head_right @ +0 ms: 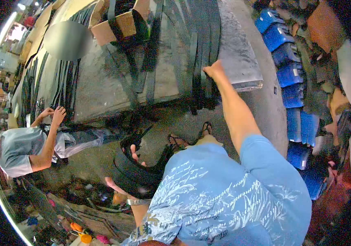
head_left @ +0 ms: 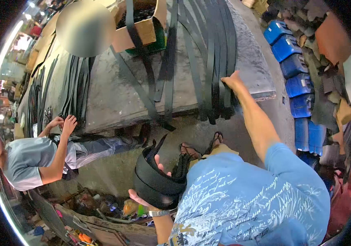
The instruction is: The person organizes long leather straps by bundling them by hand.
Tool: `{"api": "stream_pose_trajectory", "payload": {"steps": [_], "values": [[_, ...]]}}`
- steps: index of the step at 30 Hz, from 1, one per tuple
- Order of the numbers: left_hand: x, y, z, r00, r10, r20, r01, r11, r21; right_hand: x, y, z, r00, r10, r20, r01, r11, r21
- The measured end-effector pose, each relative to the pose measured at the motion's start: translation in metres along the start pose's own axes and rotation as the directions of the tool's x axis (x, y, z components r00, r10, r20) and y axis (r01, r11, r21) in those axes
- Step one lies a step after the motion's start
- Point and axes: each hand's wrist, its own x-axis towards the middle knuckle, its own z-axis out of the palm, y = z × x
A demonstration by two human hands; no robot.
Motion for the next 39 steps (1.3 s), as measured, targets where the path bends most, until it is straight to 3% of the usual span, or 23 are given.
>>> {"api": "stream_pose_trajectory", "payload": {"steps": [8, 12, 13, 14, 15, 17, 18, 19, 22, 23, 24, 25, 27, 28, 29, 30, 31, 32, 33, 35, 36, 37, 39], "values": [[0.006, 0.015, 0.005, 0.999, -0.008, -0.050, 0.013, 0.996, 0.091, -0.004, -0.026, 0.063, 0.997, 0.035, 0.072, -0.053, 0.965, 0.259], [0.005, 0.011, 0.010, 0.997, -0.060, -0.049, 0.064, 0.995, 0.080, -0.014, -0.018, 0.044, 0.980, -0.125, 0.154, 0.052, 0.913, 0.405], [0.003, 0.006, 0.011, 0.997, -0.058, -0.045, 0.060, 0.997, 0.051, 0.047, 0.038, 0.064, 0.988, -0.104, 0.111, 0.084, 0.982, 0.170], [-0.001, 0.001, 0.013, 0.998, -0.044, -0.044, 0.045, 0.999, 0.025, -0.023, -0.019, 0.021, 0.976, 0.041, 0.215, -0.077, 0.984, 0.158], [-0.002, -0.001, 0.016, 1.000, -0.004, -0.027, 0.005, 1.000, 0.019, -0.042, -0.011, 0.018, 0.999, 0.014, -0.033, -0.010, 0.994, 0.111], [0.001, 0.008, 0.030, 0.997, 0.074, -0.021, -0.071, 0.992, 0.103, -0.001, -0.010, 0.009, 0.969, -0.209, 0.134, 0.219, 0.973, -0.067], [-0.003, 0.004, 0.035, 0.994, 0.086, -0.070, -0.075, 0.986, 0.149, -0.034, -0.044, -0.007, 0.867, -0.498, 0.022, 0.491, 0.846, -0.206], [-0.003, -0.001, 0.036, 0.991, 0.118, -0.058, -0.111, 0.986, 0.124, -0.002, -0.018, 0.007, 0.747, -0.665, 0.010, 0.619, 0.690, -0.374], [-0.004, -0.040, 0.052, 0.963, 0.221, -0.153, -0.203, 0.971, 0.125, -0.041, -0.156, 0.037, 0.427, -0.793, 0.435, 0.867, 0.495, 0.051], [0.000, -0.055, 0.056, 0.957, 0.236, -0.172, -0.215, 0.968, 0.131, -0.082, -0.217, 0.035, 0.208, -0.879, 0.430, 0.901, 0.343, 0.265], [0.009, -0.070, 0.059, 0.953, 0.242, -0.181, -0.219, 0.966, 0.137, -0.106, -0.263, 0.043, 0.094, -0.857, 0.507, 0.858, 0.328, 0.396], [0.002, -0.084, 0.051, 0.958, 0.249, -0.144, -0.214, 0.950, 0.226, -0.150, -0.300, 0.035, 0.007, -0.851, 0.525, 0.924, 0.205, 0.321], [0.002, -0.118, 0.050, 0.937, 0.315, -0.149, -0.286, 0.940, 0.184, -0.207, -0.376, 0.024, -0.322, -0.898, 0.299, 0.882, -0.170, 0.440], [0.000, -0.134, 0.049, 0.926, 0.342, -0.160, -0.317, 0.934, 0.164, -0.232, -0.409, 0.017, -0.392, -0.880, 0.268, 0.844, -0.229, 0.484], [0.001, -0.150, 0.052, 0.906, 0.396, -0.149, -0.375, 0.914, 0.154, -0.251, -0.439, 0.021, -0.460, -0.875, 0.151, 0.855, -0.391, 0.341], [0.000, -0.160, 0.052, 0.896, 0.424, -0.128, -0.404, 0.901, 0.160, -0.261, -0.459, 0.007, -0.536, -0.843, 0.043, 0.801, -0.492, 0.342], [-0.003, -0.170, 0.054, 0.890, 0.442, -0.112, -0.423, 0.893, 0.154, -0.278, -0.484, 0.017, -0.543, -0.822, -0.172, 0.710, -0.559, 0.429], [-0.007, -0.184, 0.051, 0.885, 0.456, -0.096, -0.442, 0.887, 0.133, -0.286, -0.480, -0.014, -0.516, -0.854, -0.065, 0.804, -0.508, 0.310], [-0.012, -0.194, 0.058, 0.868, 0.482, -0.117, -0.448, 0.863, 0.234, -0.291, -0.483, -0.017, -0.558, -0.807, -0.194, 0.761, -0.591, 0.268], [-0.017, -0.214, 0.050, 0.857, 0.506, -0.100, -0.483, 0.855, 0.191, -0.248, -0.400, -0.047, -0.398, -0.915, -0.066, 0.764, -0.370, 0.529], [-0.023, -0.221, 0.040, 0.847, 0.526, -0.075, -0.524, 0.850, 0.053, -0.232, -0.356, -0.068, -0.308, -0.951, -0.011, 0.738, -0.246, 0.629], [-0.026, -0.225, 0.039, 0.848, 0.525, -0.075, -0.524, 0.851, 0.035, -0.212, -0.308, -0.059, -0.194, -0.980, -0.034, 0.762, -0.173, 0.624], [-0.035, -0.234, 0.038, 0.849, 0.523, -0.075, -0.525, 0.851, -0.001, -0.159, -0.208, -0.057, 0.039, -0.976, 0.214, 0.708, 0.178, 0.683]]}}
